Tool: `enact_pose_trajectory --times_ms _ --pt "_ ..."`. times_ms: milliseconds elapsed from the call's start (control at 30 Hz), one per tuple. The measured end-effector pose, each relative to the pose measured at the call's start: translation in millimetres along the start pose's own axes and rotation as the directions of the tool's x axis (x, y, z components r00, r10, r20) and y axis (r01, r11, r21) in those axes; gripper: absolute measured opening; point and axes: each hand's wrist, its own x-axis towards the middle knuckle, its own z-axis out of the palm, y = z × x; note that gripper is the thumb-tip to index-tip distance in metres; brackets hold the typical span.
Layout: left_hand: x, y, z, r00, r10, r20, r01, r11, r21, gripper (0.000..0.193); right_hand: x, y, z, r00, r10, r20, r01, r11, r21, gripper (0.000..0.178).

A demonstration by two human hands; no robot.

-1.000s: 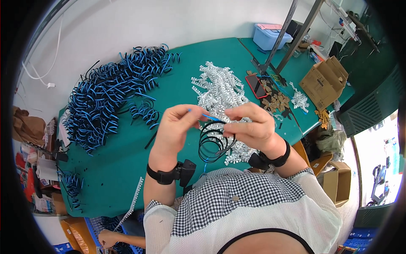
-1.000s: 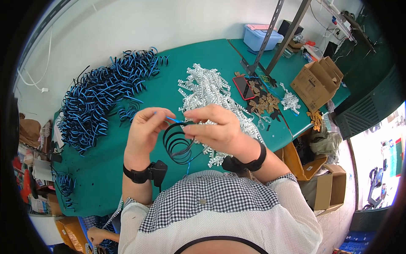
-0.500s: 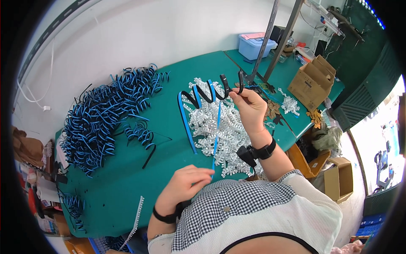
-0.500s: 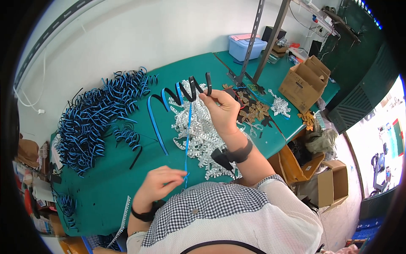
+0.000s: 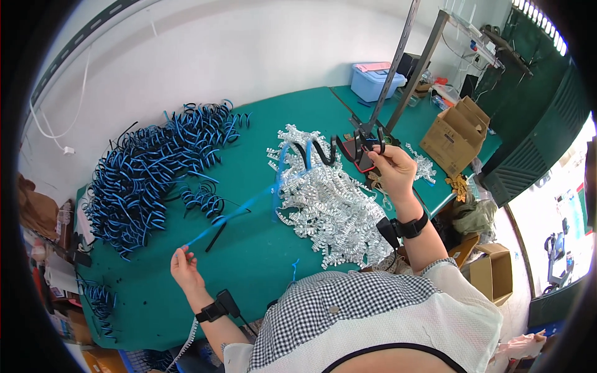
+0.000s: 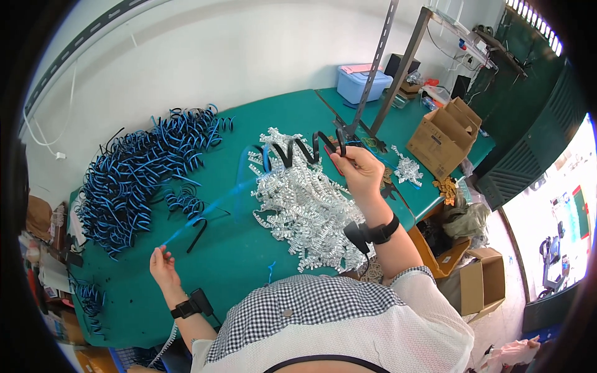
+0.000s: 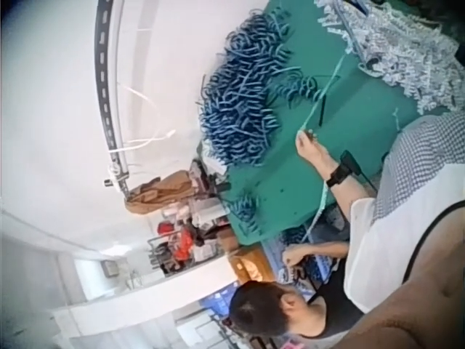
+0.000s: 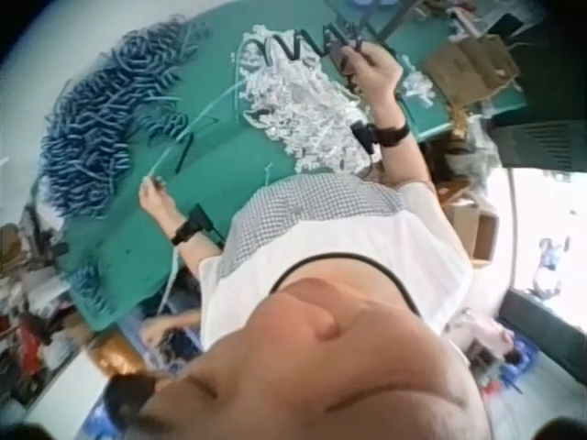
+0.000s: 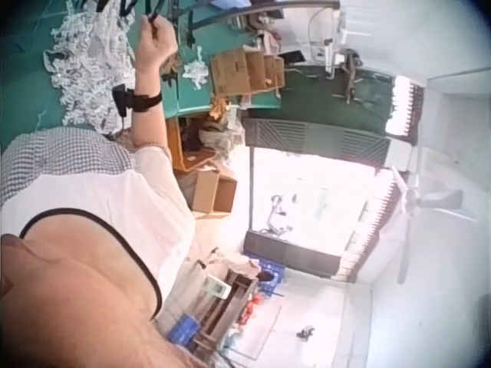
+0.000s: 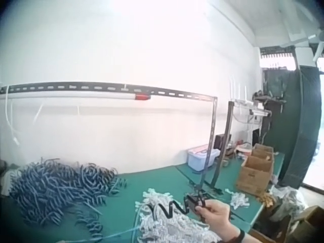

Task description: The recorder is assembling decorative rhinestone strips onto a black strap component for footwear manufacturing.

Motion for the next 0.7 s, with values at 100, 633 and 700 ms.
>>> enact_pose_trajectory --times_ms 100,633,700 --pt "-17 -16 -5 0.978 -0.123 0.17 0.022 0.865 0.501 0.015 -4 0 1 0.998 -0.005 -0.055 0.004 1.0 -0.021 0.011" --pt "-65 16 147 0.489 -0.184 0.852 0.067 0.983 0.174 0.035 -21 -63 41 0.913 -0.388 0.127 0.393 0.919 -0.019 0.022" --pt "-76 20 173 0.269 -0.141 0.953 0.213 0.973 0.084 0.038 -23 -68 46 0.894 -0.429 0.133 0.425 0.903 0.058 0.022"
